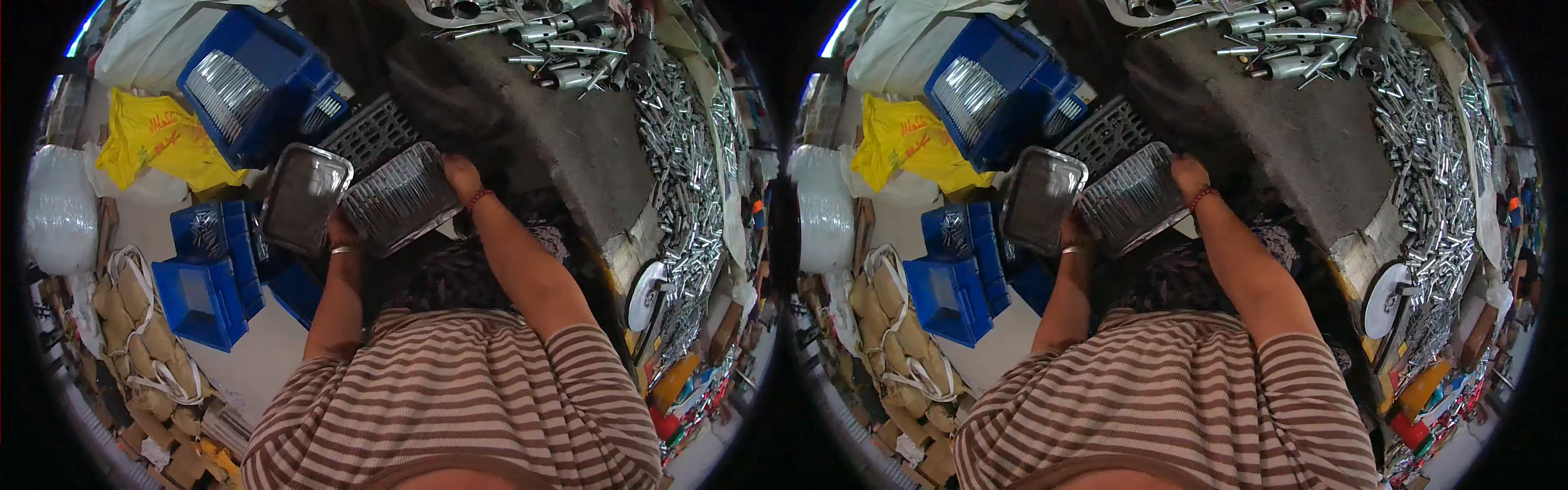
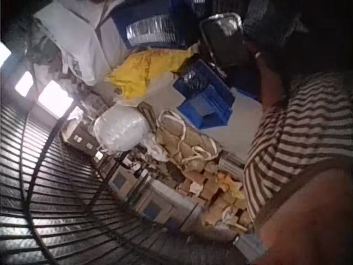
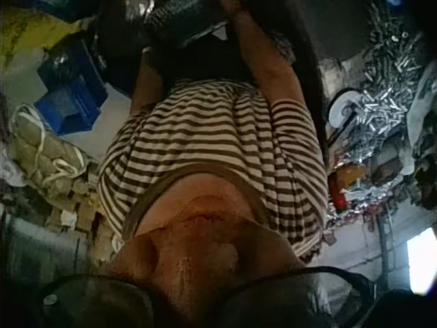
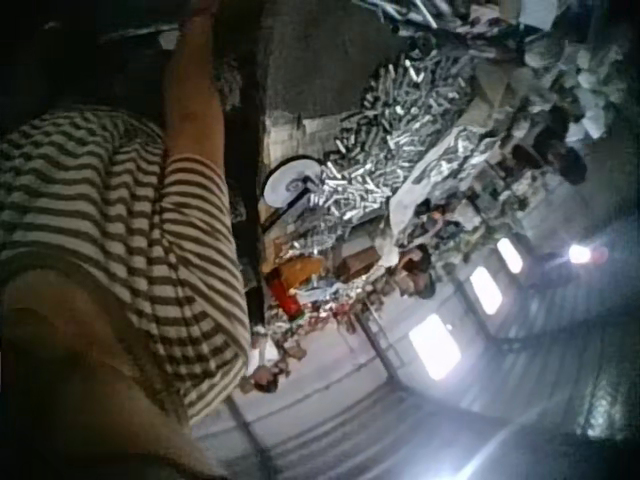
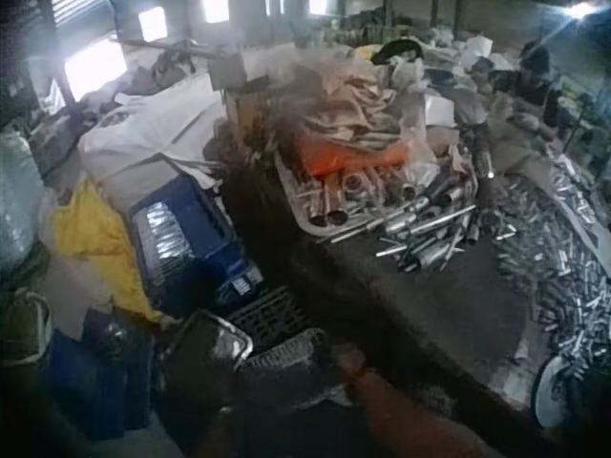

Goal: The person assembles metal fasteners by hand and with a metal tool on a small round stand, arranges them into a metal tray, and empties the tray onto the table.

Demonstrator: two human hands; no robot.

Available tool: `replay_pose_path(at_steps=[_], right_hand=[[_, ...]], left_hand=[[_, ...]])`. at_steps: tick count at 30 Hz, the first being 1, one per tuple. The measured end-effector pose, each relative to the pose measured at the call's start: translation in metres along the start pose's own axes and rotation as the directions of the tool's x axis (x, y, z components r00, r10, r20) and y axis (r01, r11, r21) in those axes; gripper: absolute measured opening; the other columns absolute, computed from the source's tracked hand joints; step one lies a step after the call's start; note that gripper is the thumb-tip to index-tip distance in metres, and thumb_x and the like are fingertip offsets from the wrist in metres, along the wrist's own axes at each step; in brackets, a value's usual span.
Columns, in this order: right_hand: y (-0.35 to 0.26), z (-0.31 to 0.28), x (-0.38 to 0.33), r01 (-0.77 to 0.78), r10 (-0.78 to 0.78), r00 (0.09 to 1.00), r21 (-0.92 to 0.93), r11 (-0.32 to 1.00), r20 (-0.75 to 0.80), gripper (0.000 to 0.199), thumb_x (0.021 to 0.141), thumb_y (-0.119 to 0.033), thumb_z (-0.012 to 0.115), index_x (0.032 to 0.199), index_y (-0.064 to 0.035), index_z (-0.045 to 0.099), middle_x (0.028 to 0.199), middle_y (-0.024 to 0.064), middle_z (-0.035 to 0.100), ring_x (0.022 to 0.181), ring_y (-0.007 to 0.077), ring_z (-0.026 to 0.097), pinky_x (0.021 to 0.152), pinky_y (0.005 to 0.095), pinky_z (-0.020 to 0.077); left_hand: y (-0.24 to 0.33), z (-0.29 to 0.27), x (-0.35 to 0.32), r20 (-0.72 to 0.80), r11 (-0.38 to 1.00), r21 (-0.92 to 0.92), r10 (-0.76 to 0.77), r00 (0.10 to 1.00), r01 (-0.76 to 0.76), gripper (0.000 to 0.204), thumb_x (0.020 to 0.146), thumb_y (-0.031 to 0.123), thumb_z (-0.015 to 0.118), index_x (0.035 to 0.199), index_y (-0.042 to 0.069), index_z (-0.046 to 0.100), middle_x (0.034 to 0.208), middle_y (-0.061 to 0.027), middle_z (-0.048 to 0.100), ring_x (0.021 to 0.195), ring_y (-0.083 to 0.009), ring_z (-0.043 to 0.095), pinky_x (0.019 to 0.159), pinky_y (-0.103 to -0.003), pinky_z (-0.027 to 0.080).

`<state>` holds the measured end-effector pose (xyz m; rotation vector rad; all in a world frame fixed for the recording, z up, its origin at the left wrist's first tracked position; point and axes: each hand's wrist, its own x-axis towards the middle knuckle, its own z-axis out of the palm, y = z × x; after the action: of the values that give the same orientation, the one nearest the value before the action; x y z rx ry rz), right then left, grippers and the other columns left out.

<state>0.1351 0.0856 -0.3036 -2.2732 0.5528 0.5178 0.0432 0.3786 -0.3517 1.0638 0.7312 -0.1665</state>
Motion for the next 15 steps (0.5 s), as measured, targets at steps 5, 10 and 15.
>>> replay_pose_path(at_steps=[5, 10, 15], right_hand=[[-0.011, 0.025, -0.012, 0.019, -0.011, 0.999, 0.231, 0.973, -0.039, 0.047, 0.101, -0.038, 0.057, 0.115, 0.0046, 0.069, 0.121, 0.0303, 0.068, 0.12, 0.0426, 0.064, 0.099, 0.0475, 0.049], [0.004, 0.045, -0.015, -0.071, 0.085, 0.996, 0.387, 0.919, -0.018, 0.042, 0.097, -0.03, 0.065, 0.12, 0.0049, 0.067, 0.119, 0.0286, 0.068, 0.109, 0.0383, 0.067, 0.093, 0.0452, 0.0518], [-0.061, 0.045, -0.067, -0.335, 0.088, 0.933, 0.757, 0.561, 0.348, 0.04, 0.099, -0.025, 0.066, 0.124, 0.0059, 0.064, 0.12, 0.0225, 0.069, 0.108, 0.0324, 0.066, 0.091, 0.0458, 0.0521]], left_hand=[[-0.003, -0.036, 0.02, -0.08, 0.964, -0.255, -0.105, 0.991, 0.081, 0.048, 0.107, 0.034, 0.042, 0.132, 0.002, 0.067, 0.135, -0.0143, 0.069, 0.123, -0.0327, 0.065, 0.107, -0.046, 0.049], [0.018, -0.029, -0.013, -0.101, 0.947, -0.301, -0.149, 0.984, 0.112, 0.047, 0.104, 0.029, 0.042, 0.132, 0.002, 0.067, 0.136, -0.0149, 0.068, 0.123, -0.0328, 0.065, 0.108, -0.047, 0.049], [0.032, -0.132, -0.038, 0.11, 0.679, 0.68, 0.28, 0.954, -0.278, 0.046, 0.101, 0.029, 0.044, 0.128, 0.0, 0.067, 0.133, -0.016, 0.069, 0.122, -0.0341, 0.065, 0.108, -0.048, 0.048]])
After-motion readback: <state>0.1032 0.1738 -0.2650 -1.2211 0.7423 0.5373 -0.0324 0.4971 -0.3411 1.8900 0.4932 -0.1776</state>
